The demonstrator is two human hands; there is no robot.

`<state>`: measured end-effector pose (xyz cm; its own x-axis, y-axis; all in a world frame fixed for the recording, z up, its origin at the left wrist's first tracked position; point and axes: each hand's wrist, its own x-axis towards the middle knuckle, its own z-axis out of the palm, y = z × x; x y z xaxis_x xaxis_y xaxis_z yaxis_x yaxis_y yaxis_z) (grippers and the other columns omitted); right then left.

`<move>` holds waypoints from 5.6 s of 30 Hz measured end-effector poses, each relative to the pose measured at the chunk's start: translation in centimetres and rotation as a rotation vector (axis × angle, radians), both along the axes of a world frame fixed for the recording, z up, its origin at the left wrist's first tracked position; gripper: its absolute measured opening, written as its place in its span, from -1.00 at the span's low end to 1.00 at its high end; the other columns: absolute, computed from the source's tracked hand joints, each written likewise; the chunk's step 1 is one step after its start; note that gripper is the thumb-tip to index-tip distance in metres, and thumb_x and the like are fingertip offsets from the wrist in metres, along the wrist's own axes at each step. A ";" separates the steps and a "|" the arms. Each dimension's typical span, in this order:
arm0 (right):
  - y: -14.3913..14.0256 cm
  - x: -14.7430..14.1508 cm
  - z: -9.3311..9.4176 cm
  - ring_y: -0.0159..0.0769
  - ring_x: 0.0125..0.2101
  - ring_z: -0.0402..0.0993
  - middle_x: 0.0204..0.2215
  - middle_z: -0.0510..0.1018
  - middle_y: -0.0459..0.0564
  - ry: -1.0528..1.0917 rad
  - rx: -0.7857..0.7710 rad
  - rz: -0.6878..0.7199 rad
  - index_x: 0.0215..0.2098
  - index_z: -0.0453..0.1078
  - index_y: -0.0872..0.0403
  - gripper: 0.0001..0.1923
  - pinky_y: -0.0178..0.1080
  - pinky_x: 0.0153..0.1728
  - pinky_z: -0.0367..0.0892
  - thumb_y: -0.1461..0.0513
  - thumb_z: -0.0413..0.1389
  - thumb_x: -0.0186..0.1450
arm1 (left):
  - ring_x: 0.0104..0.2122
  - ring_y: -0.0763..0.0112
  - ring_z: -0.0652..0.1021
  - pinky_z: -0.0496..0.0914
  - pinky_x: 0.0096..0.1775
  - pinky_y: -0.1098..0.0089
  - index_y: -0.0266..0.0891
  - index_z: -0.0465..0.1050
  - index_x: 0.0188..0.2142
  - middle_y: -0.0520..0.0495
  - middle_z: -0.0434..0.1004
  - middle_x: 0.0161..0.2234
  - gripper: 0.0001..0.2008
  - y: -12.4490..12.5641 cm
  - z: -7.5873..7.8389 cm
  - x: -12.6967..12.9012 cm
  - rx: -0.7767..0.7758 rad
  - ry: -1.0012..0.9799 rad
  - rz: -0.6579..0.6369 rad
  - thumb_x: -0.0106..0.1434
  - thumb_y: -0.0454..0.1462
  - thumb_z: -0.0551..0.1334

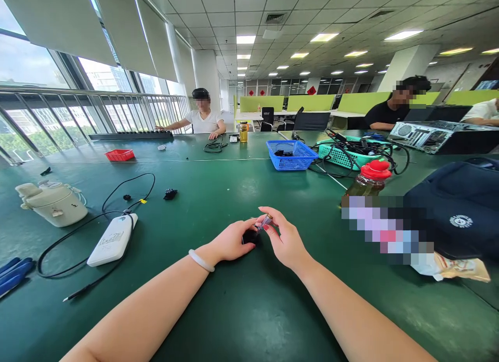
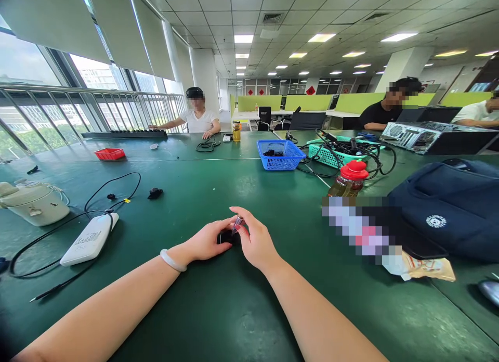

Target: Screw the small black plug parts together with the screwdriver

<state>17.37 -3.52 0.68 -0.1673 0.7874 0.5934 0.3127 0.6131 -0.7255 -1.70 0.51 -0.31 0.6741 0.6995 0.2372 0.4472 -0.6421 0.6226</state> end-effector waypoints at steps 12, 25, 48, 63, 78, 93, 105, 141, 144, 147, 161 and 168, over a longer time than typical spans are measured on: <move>-0.4 0.7 0.1 -0.34 -0.28 0.51 -0.25 0.50 -0.06 0.092 0.175 -0.015 0.13 0.19 -0.10 -0.66 -0.15 -0.15 0.50 0.31 -0.08 0.42 | -0.08 0.25 0.52 0.38 0.01 0.22 -0.12 0.22 0.25 -0.05 0.56 -0.06 -0.30 0.1 0.0 -0.1 -0.022 0.004 -0.010 0.10 -0.38 0.27; 0.2 0.2 -0.5 -0.35 -0.27 0.57 -0.23 0.58 -0.08 -0.061 0.128 -0.007 0.01 0.31 -0.07 -0.71 -0.23 -0.15 0.49 0.33 -0.03 0.37 | -0.22 0.35 0.53 0.40 -0.10 0.35 -0.15 0.39 0.06 0.00 0.56 -0.16 -0.49 0.1 0.1 0.1 0.041 -0.039 -0.044 0.09 -0.42 0.24; -0.8 -0.2 0.5 -0.30 -0.28 0.58 -0.24 0.60 -0.05 -0.035 0.343 -0.241 -0.02 0.30 -0.04 -0.76 -0.20 -0.16 0.52 0.29 0.07 0.35 | -0.06 0.24 0.52 0.38 0.03 0.24 -0.11 0.26 0.22 -0.09 0.53 0.00 -0.34 0.4 -0.1 0.0 0.037 0.019 0.004 0.10 -0.35 0.27; -0.1 -1.5 -0.7 -0.35 -0.10 0.55 -0.10 0.59 -0.05 -0.021 0.107 -0.003 0.20 0.26 -0.10 -0.54 -0.19 -0.02 0.49 0.35 -0.13 0.39 | -0.28 0.30 0.50 0.42 -0.19 0.28 -0.20 0.43 -0.14 -0.05 0.51 -0.23 -0.70 0.1 0.2 0.3 0.037 0.033 0.034 0.09 -0.36 0.26; 0.6 -1.1 -0.2 -0.26 -0.27 0.54 -0.24 0.59 -0.04 -0.086 0.141 -0.188 0.06 0.35 -0.06 -0.67 -0.14 -0.12 0.49 0.25 0.05 0.33 | -0.03 0.24 0.50 0.41 0.05 0.21 -0.16 0.34 0.07 -0.12 0.49 0.01 -0.52 -0.2 0.7 0.2 0.172 -0.074 0.039 0.12 -0.38 0.23; 1.3 1.9 0.5 -0.21 -0.27 0.57 -0.23 0.59 0.05 0.129 0.069 -0.474 -0.16 0.26 0.00 -0.88 -0.12 -0.21 0.47 0.20 0.03 0.33 | -0.04 0.15 0.51 0.44 -0.01 0.15 -0.17 0.40 0.08 -0.18 0.30 0.18 -0.58 0.4 0.3 -0.2 0.283 0.091 0.583 0.21 -0.31 0.12; 1.3 0.9 -0.1 -0.23 -0.31 0.60 -0.28 0.62 -0.01 0.086 -0.104 -0.320 -0.21 0.29 -0.01 -0.88 -0.11 -0.19 0.48 0.21 0.04 0.27 | -0.07 0.15 0.50 0.35 0.07 0.12 -0.18 0.54 -0.09 -0.15 0.57 -0.10 -0.63 0.6 -0.6 -0.2 0.322 0.243 0.547 0.39 -0.21 -0.03; 1.0 1.7 0.3 -0.26 -0.43 0.55 -0.32 0.59 -0.04 0.362 -0.181 -0.323 -0.15 0.30 0.02 -0.76 -0.10 -0.23 0.47 0.17 0.08 0.22 | 0.33 -0.17 0.02 0.06 0.23 -0.15 -0.26 0.33 0.21 -0.31 0.08 0.33 -0.50 4.0 1.5 -9.7 0.227 0.558 1.168 0.30 -0.26 0.04; 1.0 1.6 0.4 -0.26 -0.42 0.55 -0.31 0.59 -0.04 0.342 -0.187 -0.313 -0.14 0.30 0.01 -0.77 -0.10 -0.22 0.47 0.16 0.09 0.23 | 0.34 -0.12 0.00 0.06 0.25 -0.10 -0.19 0.24 0.28 -0.23 0.09 0.34 -0.43 2.5 1.6 -6.0 0.275 0.569 0.877 0.35 -0.05 0.00; 1.0 1.6 0.3 -0.25 -0.42 0.55 -0.31 0.59 -0.03 0.333 -0.189 -0.314 -0.14 0.30 0.01 -0.77 -0.08 -0.22 0.47 0.17 0.08 0.23 | 0.37 -0.14 -0.15 -0.07 0.26 -0.21 -0.03 0.10 0.34 -0.11 -0.06 0.39 -0.39 1.5 0.9 -3.5 0.226 0.646 0.631 0.36 0.03 -0.03; 0.9 1.3 0.2 -0.29 -0.45 0.52 -0.32 0.59 -0.05 0.314 -0.220 -0.291 -0.14 0.30 0.01 -0.76 -0.13 -0.28 0.49 0.17 0.09 0.21 | 0.36 -0.18 -0.16 -0.05 0.22 -0.27 -0.16 0.07 0.36 -0.28 -0.07 0.39 -0.31 5.4 0.3 -14.4 -0.054 0.754 1.115 0.21 -0.36 0.04; 0.9 1.4 0.1 -0.30 -0.46 0.52 -0.33 0.58 -0.06 0.310 -0.222 -0.290 -0.14 0.30 0.01 -0.75 -0.14 -0.27 0.49 0.19 0.08 0.20 | 0.34 -0.10 0.03 0.11 0.25 -0.02 -0.24 0.20 0.30 -0.33 0.01 0.35 -0.25 5.5 0.9 -18.8 0.101 0.675 1.158 0.07 -0.42 0.10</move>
<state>18.79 -2.62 0.78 0.2366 0.8886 0.3930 0.1964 0.3524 -0.9150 -20.53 5.99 0.60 -0.2842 0.9417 0.1799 0.9587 0.2818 0.0395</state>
